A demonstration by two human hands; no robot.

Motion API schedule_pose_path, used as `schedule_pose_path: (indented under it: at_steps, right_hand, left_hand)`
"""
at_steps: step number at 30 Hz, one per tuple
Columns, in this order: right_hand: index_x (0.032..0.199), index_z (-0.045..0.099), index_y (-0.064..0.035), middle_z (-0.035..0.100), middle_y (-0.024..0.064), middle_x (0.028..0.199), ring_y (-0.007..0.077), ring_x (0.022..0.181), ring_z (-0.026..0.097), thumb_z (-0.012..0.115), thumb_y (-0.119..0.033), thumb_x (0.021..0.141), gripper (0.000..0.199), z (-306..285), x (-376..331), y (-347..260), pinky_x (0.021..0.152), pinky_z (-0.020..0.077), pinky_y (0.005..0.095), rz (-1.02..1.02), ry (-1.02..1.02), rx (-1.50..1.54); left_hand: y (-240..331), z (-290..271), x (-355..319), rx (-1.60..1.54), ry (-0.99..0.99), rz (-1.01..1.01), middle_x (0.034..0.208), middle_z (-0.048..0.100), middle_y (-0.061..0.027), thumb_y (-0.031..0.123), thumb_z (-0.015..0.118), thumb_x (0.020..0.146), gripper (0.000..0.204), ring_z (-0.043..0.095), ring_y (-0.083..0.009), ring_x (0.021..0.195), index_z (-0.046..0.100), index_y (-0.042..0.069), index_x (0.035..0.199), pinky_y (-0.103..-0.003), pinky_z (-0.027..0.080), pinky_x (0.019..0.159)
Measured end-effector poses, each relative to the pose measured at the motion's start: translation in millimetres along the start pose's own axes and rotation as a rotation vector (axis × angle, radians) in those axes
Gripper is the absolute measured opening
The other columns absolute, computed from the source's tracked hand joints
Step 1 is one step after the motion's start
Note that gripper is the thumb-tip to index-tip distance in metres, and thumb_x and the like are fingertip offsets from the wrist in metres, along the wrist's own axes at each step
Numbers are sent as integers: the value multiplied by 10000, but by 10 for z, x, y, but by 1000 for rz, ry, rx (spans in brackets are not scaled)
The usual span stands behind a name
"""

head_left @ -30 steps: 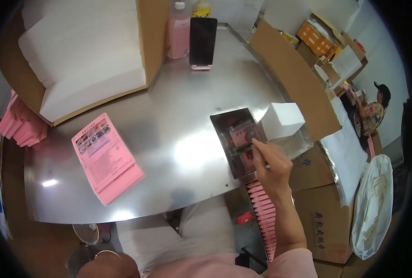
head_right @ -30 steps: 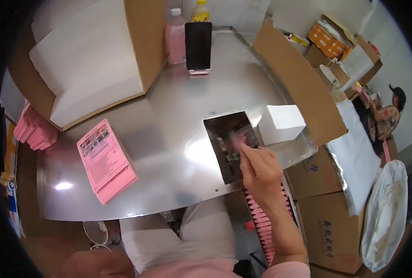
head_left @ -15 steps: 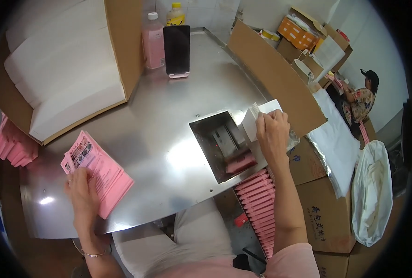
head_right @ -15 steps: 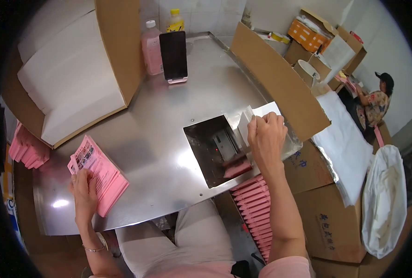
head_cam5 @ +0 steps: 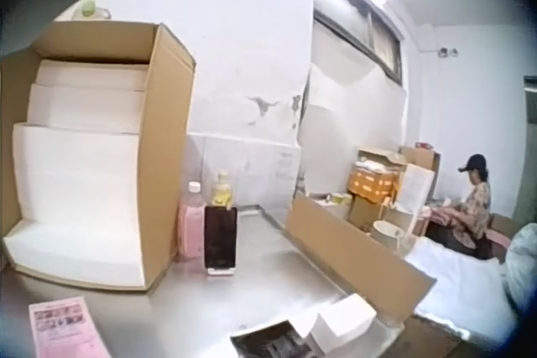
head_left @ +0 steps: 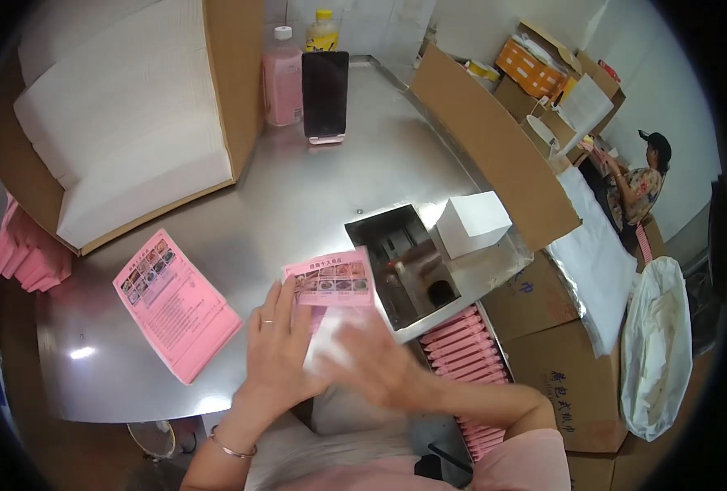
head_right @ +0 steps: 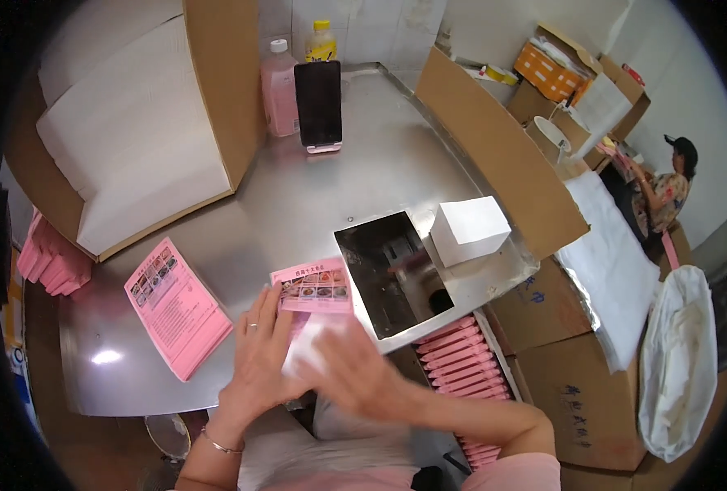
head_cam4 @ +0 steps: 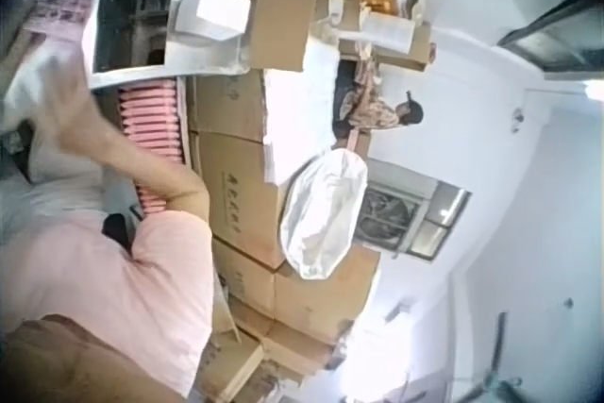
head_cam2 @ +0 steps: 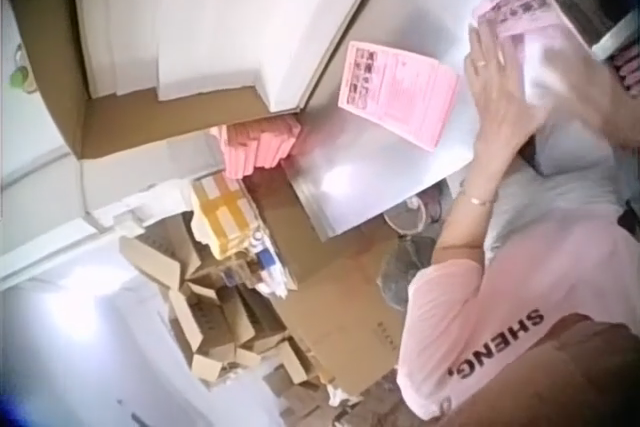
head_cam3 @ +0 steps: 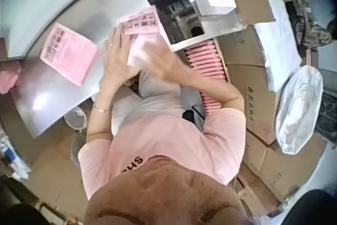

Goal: Folding pink instructional flyers and inserting them into small white cardboard boxes at a workbench.

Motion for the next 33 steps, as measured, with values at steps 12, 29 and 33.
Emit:
schedule_pose_path:
  at_steps: [12,29,33]
  right_hand:
    - [1139,642,19,622,165,1057,340,957,586,671,-145,865,320,-773,144,1396,876,447,490,555,114,-683]
    - [1140,687,-8,645,173,1071,352,1029,600,636,-50,853,295,-844,-431,1925,909,472,443,738,284,-410]
    - [1274,629,-3,623,238,1255,415,1211,577,621,-71,851,429,-462,-60,953,1043,429,530,254,254,-86]
  left_hand:
    - [30,31,27,393,56,-109,1394,478,-251,456,774,716,660,455,-440,1196,637,118,1266,-584,336,950]
    - [178,102,71,325,-23,44,1081,538,-190,383,736,796,505,514,-344,953,637,46,1159,-468,419,760]
    - [74,74,23,38,-71,-22,952,543,-167,262,731,726,544,541,-347,885,630,55,1219,-486,442,742]
Point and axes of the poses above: each hand's wrist, its own x-axis towards the middle knuckle, its own z-axis out of the palm, y = z × x, the point moved 7 cm from there along x, towards the middle knuckle
